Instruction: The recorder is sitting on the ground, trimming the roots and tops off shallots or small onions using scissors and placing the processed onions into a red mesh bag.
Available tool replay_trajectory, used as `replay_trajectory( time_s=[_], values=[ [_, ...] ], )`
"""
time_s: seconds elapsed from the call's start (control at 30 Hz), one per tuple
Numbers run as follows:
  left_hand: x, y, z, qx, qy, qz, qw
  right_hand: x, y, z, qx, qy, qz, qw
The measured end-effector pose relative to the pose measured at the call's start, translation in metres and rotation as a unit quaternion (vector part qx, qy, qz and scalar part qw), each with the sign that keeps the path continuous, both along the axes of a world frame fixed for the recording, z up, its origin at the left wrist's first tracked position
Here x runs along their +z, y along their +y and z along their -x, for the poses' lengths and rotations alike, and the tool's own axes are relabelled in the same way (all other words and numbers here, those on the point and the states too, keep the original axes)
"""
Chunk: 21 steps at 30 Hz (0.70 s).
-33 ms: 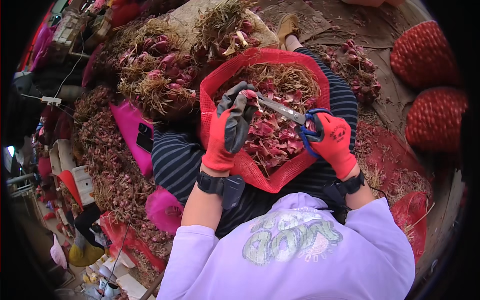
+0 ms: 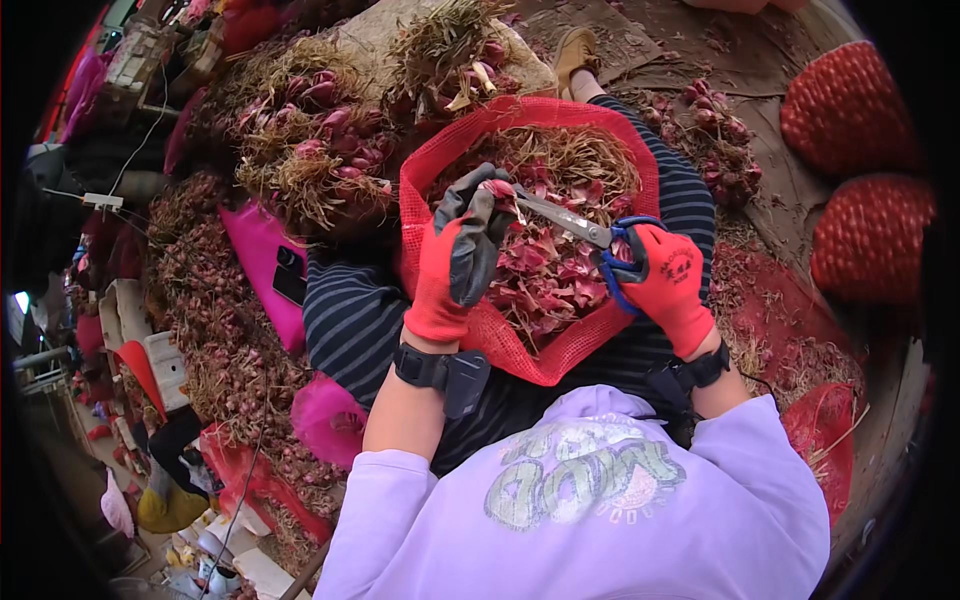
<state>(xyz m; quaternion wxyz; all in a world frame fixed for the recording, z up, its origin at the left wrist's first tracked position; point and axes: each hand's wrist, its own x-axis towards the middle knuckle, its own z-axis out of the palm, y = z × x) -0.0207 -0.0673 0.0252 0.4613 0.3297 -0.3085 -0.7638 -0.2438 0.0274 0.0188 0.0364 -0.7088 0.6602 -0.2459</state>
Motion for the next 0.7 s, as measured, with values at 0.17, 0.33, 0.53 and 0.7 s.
replay_trajectory(
  time_s=[0.17,0.33,0.53,0.7],
  values=[
    [-0.006,0.001,-0.002,-0.014,-0.012,0.02,1.0,0.003,-0.002,0.001,0.005,0.003,-0.002,1.0],
    [-0.009,0.006,0.004,-0.009,-0.061,0.025,0.998,0.0,-0.002,0.004,0.006,0.032,-0.005,0.999],
    [-0.019,0.009,0.007,-0.019,-0.101,0.072,0.992,-0.005,-0.003,0.007,0.023,0.031,-0.024,0.999],
    [-0.012,0.008,0.009,-0.028,-0.118,0.068,0.99,-0.002,-0.008,0.004,0.021,-0.051,-0.026,0.998]
  ],
)
